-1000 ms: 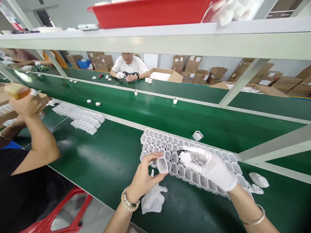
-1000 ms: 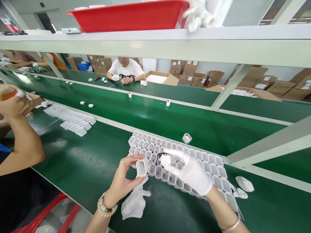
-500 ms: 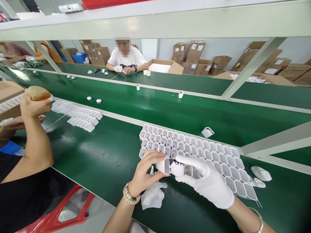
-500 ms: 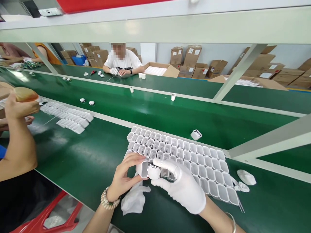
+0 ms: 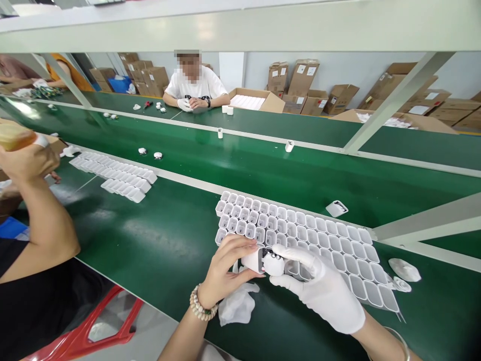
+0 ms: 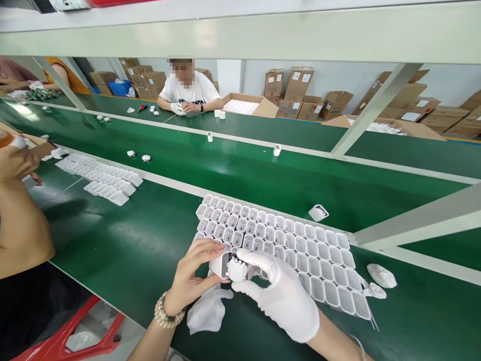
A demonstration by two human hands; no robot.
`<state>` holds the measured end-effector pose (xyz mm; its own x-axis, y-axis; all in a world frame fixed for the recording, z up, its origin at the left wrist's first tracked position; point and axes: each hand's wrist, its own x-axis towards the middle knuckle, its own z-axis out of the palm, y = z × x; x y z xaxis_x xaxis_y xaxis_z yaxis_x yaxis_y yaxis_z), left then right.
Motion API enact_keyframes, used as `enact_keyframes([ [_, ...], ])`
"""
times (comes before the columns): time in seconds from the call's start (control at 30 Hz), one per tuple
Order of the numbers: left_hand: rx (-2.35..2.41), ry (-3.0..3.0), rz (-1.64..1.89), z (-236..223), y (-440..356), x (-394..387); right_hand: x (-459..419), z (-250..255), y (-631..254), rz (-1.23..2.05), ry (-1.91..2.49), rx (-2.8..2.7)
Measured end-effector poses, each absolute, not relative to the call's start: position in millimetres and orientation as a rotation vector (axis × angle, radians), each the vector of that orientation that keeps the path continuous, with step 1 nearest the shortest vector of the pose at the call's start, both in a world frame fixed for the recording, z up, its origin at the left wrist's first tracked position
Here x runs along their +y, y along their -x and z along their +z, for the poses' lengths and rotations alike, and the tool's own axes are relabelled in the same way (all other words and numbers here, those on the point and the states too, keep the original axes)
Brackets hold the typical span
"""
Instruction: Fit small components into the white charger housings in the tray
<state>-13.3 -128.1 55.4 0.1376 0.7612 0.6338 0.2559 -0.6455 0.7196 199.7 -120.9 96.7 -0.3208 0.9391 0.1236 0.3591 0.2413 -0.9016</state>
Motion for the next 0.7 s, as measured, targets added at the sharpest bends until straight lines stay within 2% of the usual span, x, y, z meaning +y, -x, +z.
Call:
enact_keyframes([
  [0.3, 0.999, -2.049, 1.438, 60.1, 16.0, -130.8, -125.9, 95.9, -197.6, 0.943, 1.301, -1.907],
  [0.7, 1.029, -1.993, 1.46, 58.2, 16.0, -132.6, -123.0, 98.1, -190.0, 1.016, 1.389, -1.919],
])
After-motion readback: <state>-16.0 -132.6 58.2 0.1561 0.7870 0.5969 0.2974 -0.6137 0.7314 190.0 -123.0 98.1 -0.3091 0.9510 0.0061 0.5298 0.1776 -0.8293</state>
